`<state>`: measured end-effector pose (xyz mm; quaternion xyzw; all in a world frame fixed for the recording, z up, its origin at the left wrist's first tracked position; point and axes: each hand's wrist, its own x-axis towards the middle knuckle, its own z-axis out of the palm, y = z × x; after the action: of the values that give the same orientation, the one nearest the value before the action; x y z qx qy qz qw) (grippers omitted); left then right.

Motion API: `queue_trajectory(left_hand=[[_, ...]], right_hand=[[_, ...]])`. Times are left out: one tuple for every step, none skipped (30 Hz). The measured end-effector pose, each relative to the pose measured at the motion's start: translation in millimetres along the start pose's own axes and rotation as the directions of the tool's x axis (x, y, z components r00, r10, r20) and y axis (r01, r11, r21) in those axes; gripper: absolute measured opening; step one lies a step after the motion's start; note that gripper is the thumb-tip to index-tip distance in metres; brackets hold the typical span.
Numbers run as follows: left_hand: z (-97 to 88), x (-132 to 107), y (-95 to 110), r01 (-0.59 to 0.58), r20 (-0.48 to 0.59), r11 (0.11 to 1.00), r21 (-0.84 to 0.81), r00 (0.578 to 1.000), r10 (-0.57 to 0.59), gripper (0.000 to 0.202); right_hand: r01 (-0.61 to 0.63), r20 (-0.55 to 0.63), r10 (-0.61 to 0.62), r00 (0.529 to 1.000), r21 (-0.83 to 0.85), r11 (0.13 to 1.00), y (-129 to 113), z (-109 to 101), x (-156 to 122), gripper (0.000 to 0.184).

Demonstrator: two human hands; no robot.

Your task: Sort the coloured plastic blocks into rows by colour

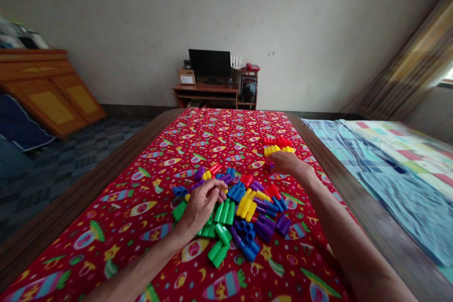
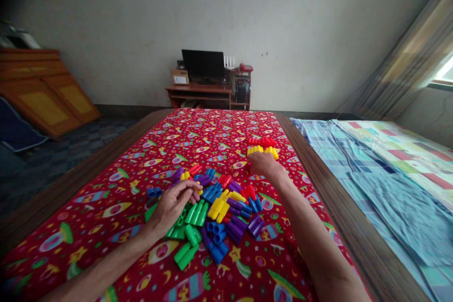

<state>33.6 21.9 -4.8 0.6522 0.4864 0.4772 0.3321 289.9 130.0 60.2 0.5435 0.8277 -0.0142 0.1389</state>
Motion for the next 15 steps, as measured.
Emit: queue_trajectory(left_hand=[[0.0,0,0,-0.004,0.001,1.0,0.005,1.0,0.004,0.02],[0.1,0,0,-0.01,0.002,1.0,0.011,1.0,0.01,0.02],[0.2,0,0,-0.014,0.006,1.0,0.018,1.0,0.014,0.019],[0.3,0,-1,-0.02,0.01,0.999,0.025,1.0,0.02,0.019],[0.3,0,-2,-0.027,0.014,0.999,0.033,1.0,0.026,0.019],[0.1,0,-2,-0.034,0.021,0.999,0.042,0.999,0.033,0.019],[-0.2,0,-2,-0.045,0.029,0.998,0.053,0.999,0.043,0.02],[-0.8,0,-1,-0.065,0.036,0.996,0.067,0.997,0.063,0.021],[-1.6,0,1,-0.098,0.044,0.991,0.091,0.995,0.094,0.023],[-2.4,-1,4,-0.15,0.056,0.981,0.125,0.988,0.143,0.024],[-2.9,-2,8,-0.224,0.083,0.96,0.167,0.974,0.213,0.026],[-2.8,-3,14,-0.315,0.133,0.925,0.214,0.947,0.292,0.028],[-1.9,-6,20,-0.414,0.213,0.873,0.26,0.906,0.366,0.031],[0.1,-9,25,-0.509,0.317,0.808,0.296,0.851,0.419,0.035],[3.1,-14,30,-0.589,0.427,0.743,0.318,0.789,0.442,0.038]], right_hand=[[0.009,-0.001,-0.009,1.0,-0.005,1.0,-1,6,0,0.032],[0.019,-0.011,-0.019,1.0,-0.005,1.0,-1,12,-1,0.031],[0.024,-0.032,-0.024,0.999,0.0,1.0,-1,16,-2,0.032],[0.023,-0.06,-0.023,0.998,0.009,1.0,-2,20,-4,0.033],[0.015,-0.092,-0.013,0.996,0.021,1.0,-2,21,-7,0.035],[0.0,-0.127,0.004,0.992,0.033,0.999,-1,22,-11,0.036],[-0.014,-0.163,0.021,0.986,0.047,0.999,-1,22,-17,0.036],[-0.026,-0.199,0.038,0.979,0.065,0.998,0,21,-23,0.036],[-0.03,-0.229,0.049,0.972,0.086,0.996,2,21,-31,0.034],[-0.019,-0.245,0.046,0.968,0.112,0.994,3,22,-41,0.032],[0.013,-0.244,0.023,0.97,0.146,0.989,5,24,-51,0.03],[0.069,-0.229,-0.024,0.973,0.19,0.979,5,28,-61,0.029],[0.14,-0.213,-0.089,0.973,0.237,0.962,5,34,-71,0.028],[0.211,-0.211,-0.154,0.965,0.28,0.937,4,42,-79,0.03],[0.274,-0.229,-0.208,0.951,0.314,0.909,1,50,-85,0.035]])
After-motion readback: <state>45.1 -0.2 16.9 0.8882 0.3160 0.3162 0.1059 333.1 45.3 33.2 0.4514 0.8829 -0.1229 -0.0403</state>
